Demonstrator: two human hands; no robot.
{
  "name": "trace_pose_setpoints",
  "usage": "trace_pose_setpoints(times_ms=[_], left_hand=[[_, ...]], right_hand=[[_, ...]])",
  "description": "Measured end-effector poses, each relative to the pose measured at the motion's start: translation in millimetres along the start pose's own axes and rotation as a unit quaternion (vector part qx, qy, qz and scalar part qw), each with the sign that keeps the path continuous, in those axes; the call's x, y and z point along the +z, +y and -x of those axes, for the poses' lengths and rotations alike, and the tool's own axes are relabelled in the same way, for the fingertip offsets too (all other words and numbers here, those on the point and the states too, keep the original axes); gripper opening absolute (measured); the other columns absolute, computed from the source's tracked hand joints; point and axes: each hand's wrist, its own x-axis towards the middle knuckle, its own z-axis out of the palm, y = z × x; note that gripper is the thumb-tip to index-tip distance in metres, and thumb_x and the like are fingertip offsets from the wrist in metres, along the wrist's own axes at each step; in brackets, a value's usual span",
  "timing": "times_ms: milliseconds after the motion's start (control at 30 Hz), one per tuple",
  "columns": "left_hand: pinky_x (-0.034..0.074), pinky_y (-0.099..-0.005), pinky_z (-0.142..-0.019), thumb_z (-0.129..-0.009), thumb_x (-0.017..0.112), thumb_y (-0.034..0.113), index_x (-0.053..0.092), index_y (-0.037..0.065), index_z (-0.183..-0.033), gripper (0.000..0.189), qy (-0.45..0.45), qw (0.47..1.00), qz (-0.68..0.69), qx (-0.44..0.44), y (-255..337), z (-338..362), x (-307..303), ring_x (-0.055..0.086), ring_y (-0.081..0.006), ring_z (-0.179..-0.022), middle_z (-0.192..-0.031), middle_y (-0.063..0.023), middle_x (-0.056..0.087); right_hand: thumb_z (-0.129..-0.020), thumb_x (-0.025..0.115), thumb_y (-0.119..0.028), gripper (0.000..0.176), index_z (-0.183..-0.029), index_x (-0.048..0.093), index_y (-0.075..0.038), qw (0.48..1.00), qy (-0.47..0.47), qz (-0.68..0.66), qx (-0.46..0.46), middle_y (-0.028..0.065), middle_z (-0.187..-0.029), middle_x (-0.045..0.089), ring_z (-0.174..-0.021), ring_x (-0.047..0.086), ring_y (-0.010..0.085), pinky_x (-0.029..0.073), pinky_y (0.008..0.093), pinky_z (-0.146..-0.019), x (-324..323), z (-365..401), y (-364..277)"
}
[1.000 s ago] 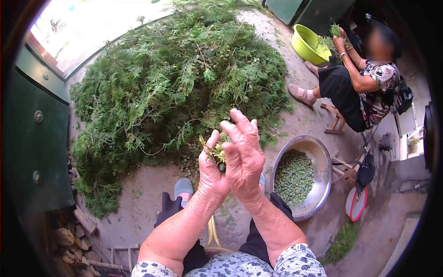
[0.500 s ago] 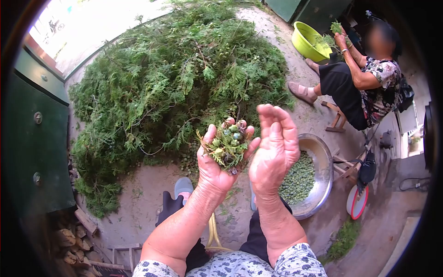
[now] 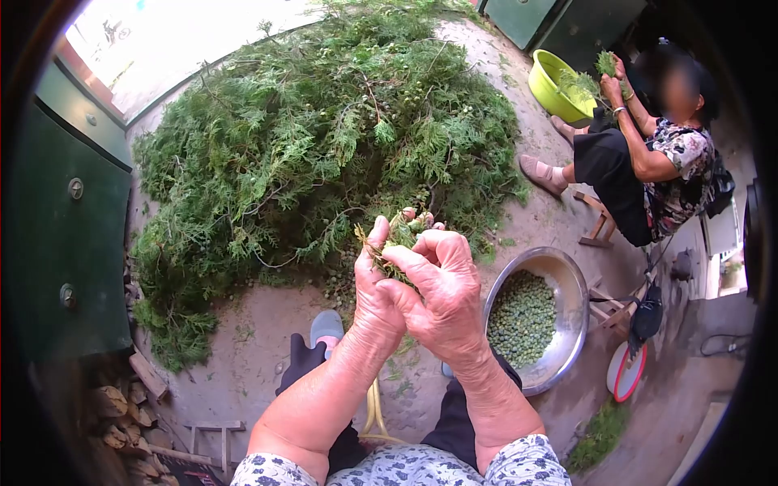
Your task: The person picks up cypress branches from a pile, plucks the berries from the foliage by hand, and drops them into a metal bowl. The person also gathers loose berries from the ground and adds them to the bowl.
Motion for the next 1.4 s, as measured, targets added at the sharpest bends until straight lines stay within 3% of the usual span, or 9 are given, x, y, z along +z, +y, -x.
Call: trace_pose_setpoints(times_ms=[100,267,467,767,867,933,1133,1333,1400], left_hand=[[0.047,-0.0363,-0.089,-0.091,0.053,0.038,0.057,0.005,-0.107,0.037,0.003,1.000,0.010,-0.009,-3,-9,-14,0.059,-0.0232,-0.096,-0.102,-0.0114,0.062],[0.049,-0.0330,-0.087,-0.089,0.056,0.035,0.058,0.004,-0.105,0.034,-0.046,0.998,0.047,-0.015,-6,-17,-25,0.060,-0.0216,-0.094,-0.101,-0.0113,0.062],[0.043,-0.0446,-0.095,-0.089,0.056,0.037,0.056,0.005,-0.106,0.036,-0.046,0.998,0.041,-0.020,-8,-16,-21,0.056,-0.0302,-0.103,-0.106,-0.0165,0.059],[0.047,-0.0357,-0.088,-0.089,0.057,0.037,0.059,0.007,-0.106,0.034,-0.027,0.999,0.024,-0.024,-10,-20,-24,0.060,-0.0209,-0.095,-0.102,-0.0089,0.063],[0.054,-0.0381,-0.076,-0.092,0.051,0.036,0.058,0.007,-0.105,0.033,-0.045,0.998,0.017,-0.041,-5,-14,-24,0.063,-0.0236,-0.085,-0.098,-0.0097,0.064],[0.056,-0.0388,-0.070,-0.092,0.050,0.037,0.059,0.010,-0.106,0.032,-0.021,0.999,0.014,-0.035,-6,-13,-16,0.065,-0.0233,-0.080,-0.098,-0.0093,0.065],[0.057,-0.0405,-0.071,-0.093,0.048,0.038,0.057,0.009,-0.108,0.034,-0.024,0.998,0.015,-0.055,-5,-13,-20,0.065,-0.0253,-0.085,-0.100,-0.0110,0.065],[0.052,-0.0350,-0.060,-0.094,0.048,0.036,0.056,0.006,-0.105,0.033,0.014,0.999,0.024,-0.042,-10,-12,-14,0.062,-0.0229,-0.077,-0.092,-0.0095,0.064],[0.051,-0.0349,-0.060,-0.094,0.047,0.035,0.056,0.006,-0.105,0.032,-0.036,0.998,0.018,-0.055,-11,-15,-20,0.062,-0.0227,-0.077,-0.093,-0.0094,0.063]], right_hand=[[-0.070,0.069,-0.004,0.028,-0.098,0.066,-0.003,0.994,0.074,-0.076,0.011,0.0106,-0.093,0.053,-0.089,0.053,0.0270,0.045,0.0364,-0.079,1,1,1],[-0.070,0.066,0.000,0.029,-0.098,0.066,-0.004,1.000,0.009,-0.001,-0.006,0.0108,-0.100,0.056,-0.097,0.052,0.0289,0.042,0.0384,-0.086,-6,-1,13],[-0.068,0.068,-0.005,0.028,-0.095,0.068,-0.005,0.998,-0.043,0.034,-0.021,0.0097,-0.098,0.056,-0.095,0.051,0.0287,0.041,0.0397,-0.086,-7,1,12],[-0.076,0.069,-0.007,0.022,-0.098,0.066,-0.004,0.993,0.056,-0.097,0.038,0.0096,-0.093,0.061,-0.091,0.056,0.0239,0.045,0.0342,-0.082,-17,-1,20],[-0.089,0.058,-0.004,0.020,-0.108,0.062,0.000,0.908,0.072,-0.336,0.239,0.0049,-0.094,0.064,-0.081,0.060,0.0115,0.048,0.0230,-0.074,-27,1,16],[-0.090,0.056,-0.003,0.022,-0.110,0.061,0.003,0.856,0.100,-0.439,0.254,0.0026,-0.093,0.064,-0.077,0.059,0.0073,0.047,0.0195,-0.069,-28,2,25],[-0.088,0.057,-0.002,0.025,-0.113,0.058,0.004,0.802,0.103,-0.526,0.263,0.0031,-0.089,0.064,-0.069,0.056,0.0060,0.045,0.0174,-0.059,-26,1,35],[-0.090,0.057,-0.011,0.028,-0.114,0.054,0.003,0.729,0.110,-0.609,0.292,0.0099,-0.089,0.063,-0.066,0.058,0.0102,0.046,0.0204,-0.052,-28,-4,25],[-0.093,0.053,-0.014,0.025,-0.111,0.054,0.002,0.718,0.092,-0.630,0.281,0.0080,-0.089,0.064,-0.066,0.061,0.0116,0.050,0.0234,-0.054,-28,-2,29]])
